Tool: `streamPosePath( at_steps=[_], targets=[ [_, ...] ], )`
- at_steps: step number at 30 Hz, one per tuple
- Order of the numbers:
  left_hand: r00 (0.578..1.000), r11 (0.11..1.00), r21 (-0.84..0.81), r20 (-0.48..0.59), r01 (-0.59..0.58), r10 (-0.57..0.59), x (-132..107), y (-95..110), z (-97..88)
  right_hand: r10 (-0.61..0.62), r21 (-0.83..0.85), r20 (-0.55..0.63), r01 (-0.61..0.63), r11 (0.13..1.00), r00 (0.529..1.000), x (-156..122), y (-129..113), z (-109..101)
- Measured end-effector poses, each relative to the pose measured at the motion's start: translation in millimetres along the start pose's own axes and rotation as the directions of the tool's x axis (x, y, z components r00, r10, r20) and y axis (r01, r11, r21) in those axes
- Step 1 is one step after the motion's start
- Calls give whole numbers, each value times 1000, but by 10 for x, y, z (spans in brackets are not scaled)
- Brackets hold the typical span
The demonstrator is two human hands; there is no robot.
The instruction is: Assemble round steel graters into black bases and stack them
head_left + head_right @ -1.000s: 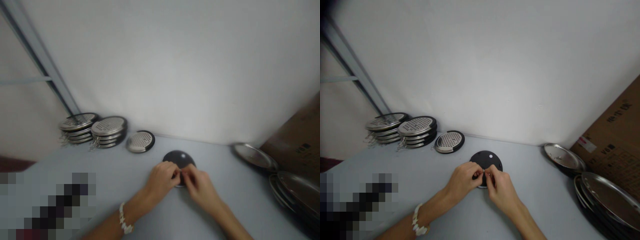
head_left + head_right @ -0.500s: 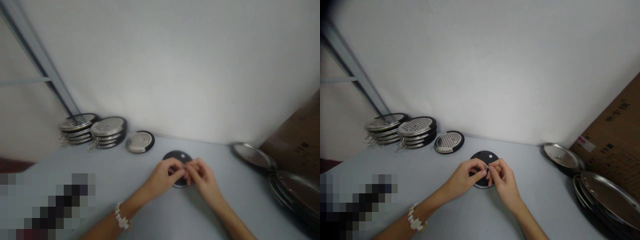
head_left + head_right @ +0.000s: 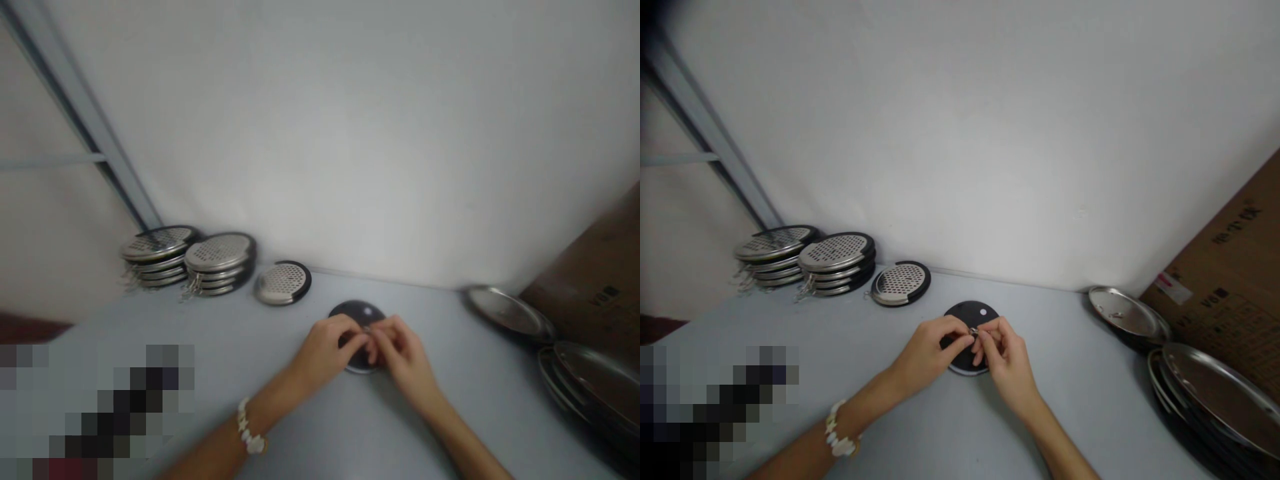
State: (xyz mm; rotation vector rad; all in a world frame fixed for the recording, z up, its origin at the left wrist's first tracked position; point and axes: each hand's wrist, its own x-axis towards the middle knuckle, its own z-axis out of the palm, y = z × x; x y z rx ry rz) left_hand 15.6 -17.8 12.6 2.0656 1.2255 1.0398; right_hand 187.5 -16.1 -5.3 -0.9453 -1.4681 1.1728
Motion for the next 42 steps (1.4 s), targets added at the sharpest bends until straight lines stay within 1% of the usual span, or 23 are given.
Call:
streamPosePath(
  at_steps=[2,4,9,11,15,17,21,24,28,33,38,42],
  targets=[
    [999,997,-77,34,-19,21,18,12,-24,-8,14,-7,8,1000,1000,7,16,-15],
    [999,995,-98,38,-3,7,28,11,-30,-6,21,16,5,1000,1000,5,14,-24],
    [994,994,-7,3,105,-105,29,-19,-7,44,24,112,-47,999,993,-7,-10,-24],
    [995,995,-15,20,101,-101,26,-16,-7,38,14,97,-39,999,995,0,-4,-27],
    [997,996,-77,61,46,-41,20,-7,-24,15,0,42,-15,1000,999,14,23,-40],
    [997,997,-52,65,54,-50,16,-21,-27,27,6,68,-27,1000,997,13,32,-41],
    [993,995,33,67,97,-99,17,-65,-13,64,18,161,-67,998,985,6,36,-34],
    [992,992,53,59,113,-116,24,-60,-8,60,-11,155,-59,998,986,14,34,-43],
    [993,996,-16,90,82,-80,25,-25,-27,29,-31,86,-26,999,996,38,47,-78],
    [990,998,-58,142,11,-3,13,-45,-50,37,-9,98,-36,999,994,48,79,-89],
    [988,998,-67,157,13,-3,22,-28,-73,38,24,99,-40,999,994,50,68,-99],
    [983,995,-91,176,-39,54,41,-16,-89,31,30,74,-33,999,997,55,52,-129]
  ],
)
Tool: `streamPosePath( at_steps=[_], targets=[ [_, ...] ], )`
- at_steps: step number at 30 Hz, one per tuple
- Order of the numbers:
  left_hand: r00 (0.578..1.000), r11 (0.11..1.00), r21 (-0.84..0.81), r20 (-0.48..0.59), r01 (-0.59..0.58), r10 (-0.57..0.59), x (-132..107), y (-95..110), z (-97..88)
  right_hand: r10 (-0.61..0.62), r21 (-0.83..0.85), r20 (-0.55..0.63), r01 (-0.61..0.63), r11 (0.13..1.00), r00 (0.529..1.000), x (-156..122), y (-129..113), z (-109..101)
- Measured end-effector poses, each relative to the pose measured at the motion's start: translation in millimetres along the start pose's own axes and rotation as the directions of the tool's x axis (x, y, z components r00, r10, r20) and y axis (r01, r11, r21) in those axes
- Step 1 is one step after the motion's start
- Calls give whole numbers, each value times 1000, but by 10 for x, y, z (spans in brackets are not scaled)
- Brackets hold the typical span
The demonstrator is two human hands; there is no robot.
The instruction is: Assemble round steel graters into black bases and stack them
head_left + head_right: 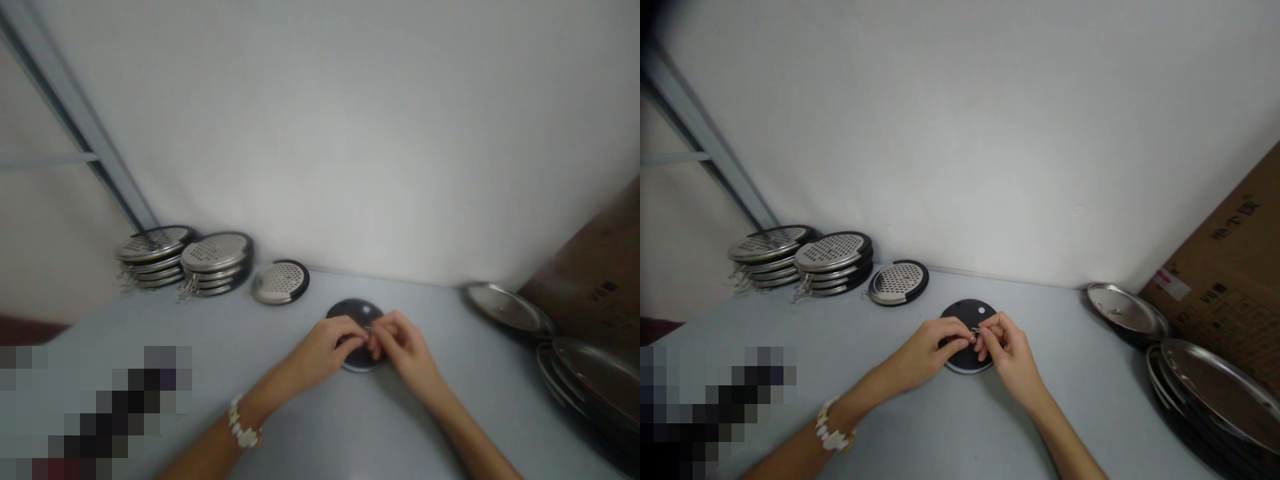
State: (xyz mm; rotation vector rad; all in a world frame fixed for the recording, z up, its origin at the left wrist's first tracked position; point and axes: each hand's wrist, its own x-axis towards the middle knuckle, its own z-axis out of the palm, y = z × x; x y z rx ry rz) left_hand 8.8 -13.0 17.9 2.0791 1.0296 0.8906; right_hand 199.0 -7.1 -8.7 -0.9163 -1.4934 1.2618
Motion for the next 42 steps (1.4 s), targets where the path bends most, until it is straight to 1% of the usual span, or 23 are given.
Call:
streamPosePath(
  at_steps=[3,9,12,17,21,23,27,31,33,37,40,42],
  targets=[
    [1000,1000,19,8,-7,7,5,-34,3,4,-3,-4,-4,1000,1000,-4,-16,-4],
    [994,989,115,-77,91,-83,-6,-91,23,15,-39,53,-12,999,998,-44,-38,59],
    [993,988,127,-86,89,-78,-5,-75,27,12,-53,63,-9,999,998,-53,-26,78],
    [997,999,19,-68,37,-35,-5,-15,13,-22,-59,-6,22,998,1000,-22,-14,56],
    [998,998,-50,-41,39,-41,-11,-3,2,-25,-45,-11,24,999,1000,-13,-30,46],
    [997,998,-39,-59,43,-45,-11,-16,12,-24,-44,-8,23,999,1000,-19,-41,51],
    [991,998,37,-119,59,-55,-8,-53,50,3,-48,25,-2,999,1000,-44,-55,74],
    [981,989,97,-169,115,-98,-8,-65,69,41,-44,41,-39,998,998,-61,-46,102],
    [975,988,86,-195,126,-108,-11,-46,69,39,-41,21,-38,998,999,-58,-48,109],
    [972,997,17,-228,70,-64,-24,32,72,38,-58,-2,-38,998,999,-45,-81,117],
    [967,998,-18,-247,67,-69,-37,89,83,33,-103,8,-32,994,999,-52,-96,126],
    [968,997,-51,-241,51,-62,-45,118,94,11,-149,27,-7,989,1000,-67,-87,133]
  ],
)
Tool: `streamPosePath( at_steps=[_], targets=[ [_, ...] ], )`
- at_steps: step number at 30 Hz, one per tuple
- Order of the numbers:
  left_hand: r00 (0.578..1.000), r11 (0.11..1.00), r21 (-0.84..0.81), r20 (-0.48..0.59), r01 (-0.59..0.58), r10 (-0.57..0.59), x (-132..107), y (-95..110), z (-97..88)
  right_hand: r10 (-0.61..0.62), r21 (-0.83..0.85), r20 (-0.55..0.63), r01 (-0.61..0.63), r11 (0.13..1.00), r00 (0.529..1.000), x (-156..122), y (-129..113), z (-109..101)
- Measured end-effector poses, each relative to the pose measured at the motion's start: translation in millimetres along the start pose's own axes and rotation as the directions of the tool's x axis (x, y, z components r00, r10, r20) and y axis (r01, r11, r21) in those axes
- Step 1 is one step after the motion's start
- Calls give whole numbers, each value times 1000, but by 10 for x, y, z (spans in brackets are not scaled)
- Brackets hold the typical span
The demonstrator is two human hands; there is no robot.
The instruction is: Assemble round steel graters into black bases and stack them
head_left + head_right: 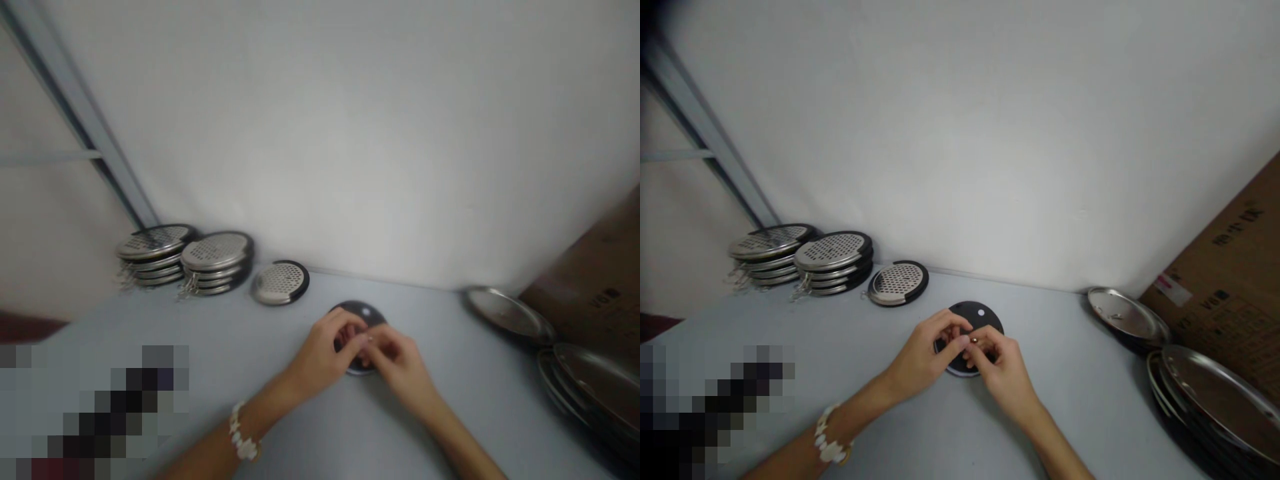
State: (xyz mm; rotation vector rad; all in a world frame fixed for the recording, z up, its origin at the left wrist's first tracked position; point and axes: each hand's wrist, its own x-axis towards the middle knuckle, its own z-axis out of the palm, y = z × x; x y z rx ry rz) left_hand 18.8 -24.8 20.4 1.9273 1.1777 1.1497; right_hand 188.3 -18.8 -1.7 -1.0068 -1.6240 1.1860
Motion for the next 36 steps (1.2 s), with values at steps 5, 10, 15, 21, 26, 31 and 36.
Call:
streamPosePath(
  at_steps=[5,10,15,21,26,31,36],
  targets=[
    [998,998,-40,41,-40,42,-13,45,6,-65,-135,11,65,989,998,-37,57,23],
    [997,997,-54,61,-48,52,-25,45,9,-245,-191,-80,226,955,966,-49,57,69],
    [999,991,-130,43,22,-16,-38,-15,49,-189,-97,-78,181,979,979,-68,21,90],
    [1000,997,-79,18,11,-10,-4,0,18,-238,-295,-15,223,929,971,-72,58,51],
    [997,992,-107,48,60,-55,46,-27,-38,-183,-309,9,177,935,983,-72,86,72],
    [967,965,-194,214,177,-134,92,-50,-121,-124,-184,23,126,975,992,-83,88,112],
    [934,980,-82,328,181,-145,93,-85,-251,-100,-249,109,125,961,989,-87,53,108]
  ],
)
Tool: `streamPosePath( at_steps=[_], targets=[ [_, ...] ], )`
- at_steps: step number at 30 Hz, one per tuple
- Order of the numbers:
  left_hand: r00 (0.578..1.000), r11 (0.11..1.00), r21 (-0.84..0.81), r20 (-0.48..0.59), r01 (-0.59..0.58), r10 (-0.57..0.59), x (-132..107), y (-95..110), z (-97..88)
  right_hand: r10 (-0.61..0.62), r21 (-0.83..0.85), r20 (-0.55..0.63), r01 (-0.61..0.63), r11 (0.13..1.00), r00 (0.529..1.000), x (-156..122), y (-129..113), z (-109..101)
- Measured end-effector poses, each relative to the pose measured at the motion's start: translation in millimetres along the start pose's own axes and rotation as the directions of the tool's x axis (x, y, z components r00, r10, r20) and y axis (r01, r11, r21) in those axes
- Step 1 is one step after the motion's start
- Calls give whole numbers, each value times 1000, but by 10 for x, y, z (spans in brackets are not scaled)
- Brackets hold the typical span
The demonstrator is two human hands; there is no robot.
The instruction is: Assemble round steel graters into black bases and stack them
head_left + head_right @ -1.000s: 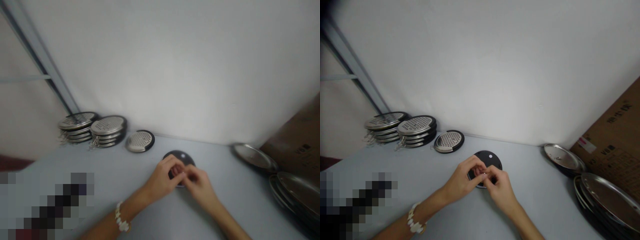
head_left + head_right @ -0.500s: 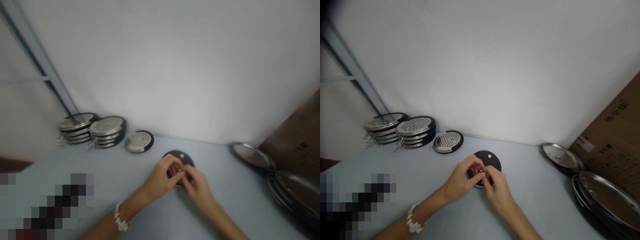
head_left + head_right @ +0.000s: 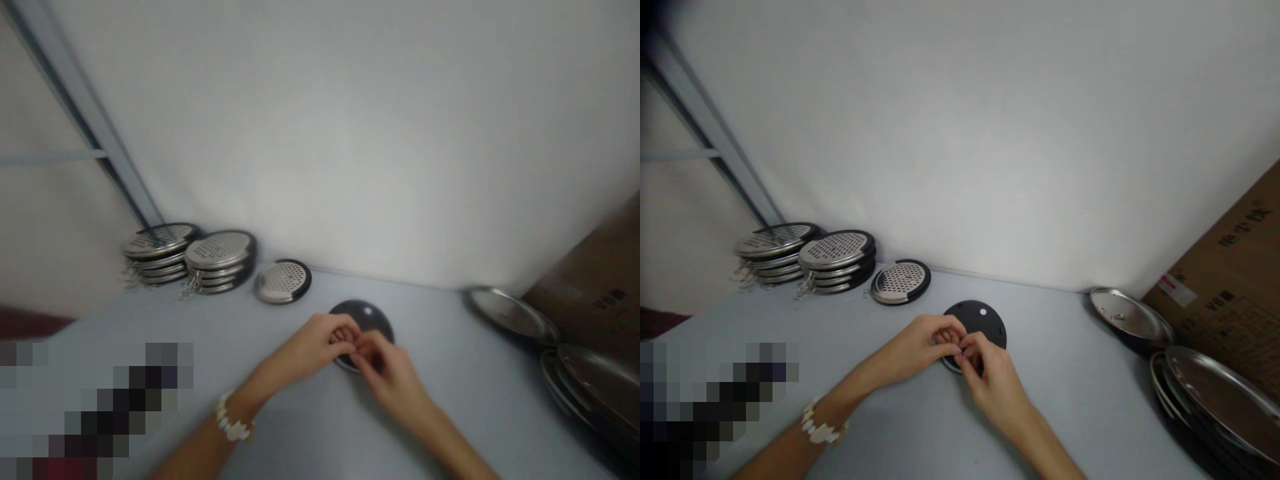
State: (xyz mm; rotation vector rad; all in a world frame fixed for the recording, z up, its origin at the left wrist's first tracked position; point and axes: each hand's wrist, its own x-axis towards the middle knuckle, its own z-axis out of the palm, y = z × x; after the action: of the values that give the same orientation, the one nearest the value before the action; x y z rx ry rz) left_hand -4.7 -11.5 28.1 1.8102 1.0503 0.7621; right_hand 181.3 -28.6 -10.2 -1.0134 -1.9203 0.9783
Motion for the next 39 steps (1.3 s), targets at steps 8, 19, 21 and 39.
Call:
streamPosePath(
  at_steps=[8,19,21,39],
  targets=[
    [998,972,226,44,-58,50,-34,-132,-96,-143,-227,17,143,963,990,-18,-1,-2],
    [995,945,313,72,-92,74,-14,-166,-150,-257,-333,-19,236,913,966,-39,80,94],
    [994,931,351,75,-98,76,-11,-171,-152,-264,-325,-41,238,915,964,-45,107,111],
    [985,860,482,118,-166,125,1,-200,-101,-350,-336,-57,313,889,935,-94,190,116]
  ],
)
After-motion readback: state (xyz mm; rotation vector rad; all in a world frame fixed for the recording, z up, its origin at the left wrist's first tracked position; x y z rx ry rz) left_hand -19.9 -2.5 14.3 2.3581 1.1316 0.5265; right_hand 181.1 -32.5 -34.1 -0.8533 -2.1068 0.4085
